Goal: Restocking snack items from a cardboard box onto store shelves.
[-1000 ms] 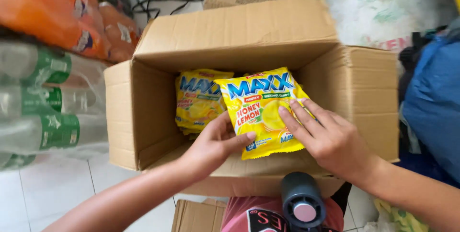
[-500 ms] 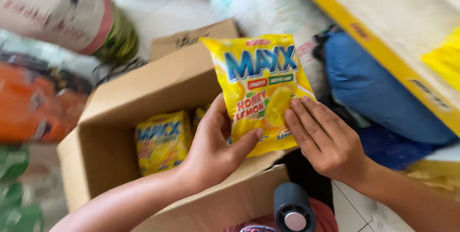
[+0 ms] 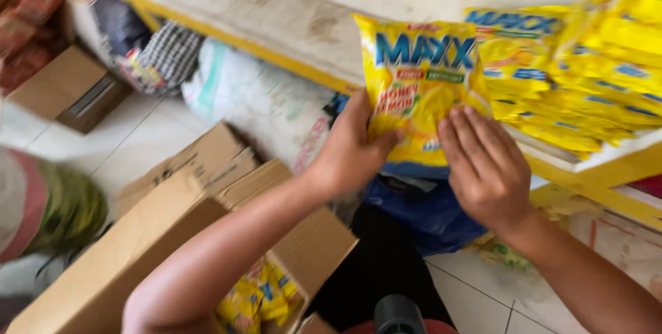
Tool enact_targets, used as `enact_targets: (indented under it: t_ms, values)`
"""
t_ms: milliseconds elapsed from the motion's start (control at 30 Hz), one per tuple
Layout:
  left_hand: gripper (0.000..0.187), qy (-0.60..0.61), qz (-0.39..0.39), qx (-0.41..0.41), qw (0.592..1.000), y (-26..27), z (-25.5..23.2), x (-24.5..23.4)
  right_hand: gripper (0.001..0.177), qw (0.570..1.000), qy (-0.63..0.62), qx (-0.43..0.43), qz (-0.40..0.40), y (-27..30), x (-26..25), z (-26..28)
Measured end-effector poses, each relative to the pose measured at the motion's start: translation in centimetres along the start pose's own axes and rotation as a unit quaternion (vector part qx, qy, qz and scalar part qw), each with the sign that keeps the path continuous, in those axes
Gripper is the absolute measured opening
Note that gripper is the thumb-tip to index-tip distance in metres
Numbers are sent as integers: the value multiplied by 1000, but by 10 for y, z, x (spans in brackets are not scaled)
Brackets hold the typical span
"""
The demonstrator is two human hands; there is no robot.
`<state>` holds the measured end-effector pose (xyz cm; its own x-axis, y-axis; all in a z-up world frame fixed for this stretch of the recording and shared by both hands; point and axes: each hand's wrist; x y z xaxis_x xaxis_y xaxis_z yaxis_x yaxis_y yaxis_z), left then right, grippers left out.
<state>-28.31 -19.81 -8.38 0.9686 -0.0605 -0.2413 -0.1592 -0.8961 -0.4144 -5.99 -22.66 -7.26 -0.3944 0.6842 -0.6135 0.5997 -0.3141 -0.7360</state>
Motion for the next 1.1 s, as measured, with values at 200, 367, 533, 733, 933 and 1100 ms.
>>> enact_targets:
  t_ms: [200, 367, 533, 733, 933, 1100]
  values:
    - [50, 169, 78, -27, 982, -108, 69, 53, 35, 996, 91, 21, 7, 9, 32, -72]
    - [54, 219, 137, -79, 963, -166, 100, 71, 40, 989, 140, 26, 43, 16, 57, -106]
    - [52, 219, 179, -108, 953, -205, 146, 93, 44, 983, 157, 48, 85, 25, 75, -120]
    - [68, 54, 110, -96, 988, -216, 134, 107, 44, 973, 185, 83, 109, 28, 77, -120]
    - [63, -168, 59, 53, 983, -208, 136, 118, 51, 961, 184, 140, 148, 24, 73, -120]
    - [69, -229, 48, 88, 968, -204, 133, 122, 55, 964, 160, 162, 138, 28, 78, -120]
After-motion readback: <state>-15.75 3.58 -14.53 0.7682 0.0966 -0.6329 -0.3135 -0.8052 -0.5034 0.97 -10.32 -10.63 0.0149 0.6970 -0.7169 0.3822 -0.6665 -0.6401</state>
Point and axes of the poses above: each hand's wrist, its own y-axis away from the middle knuckle, its own x-axis out of the palm, z = x × y, and after that the axes turned 3 degrees about -x, right-handed
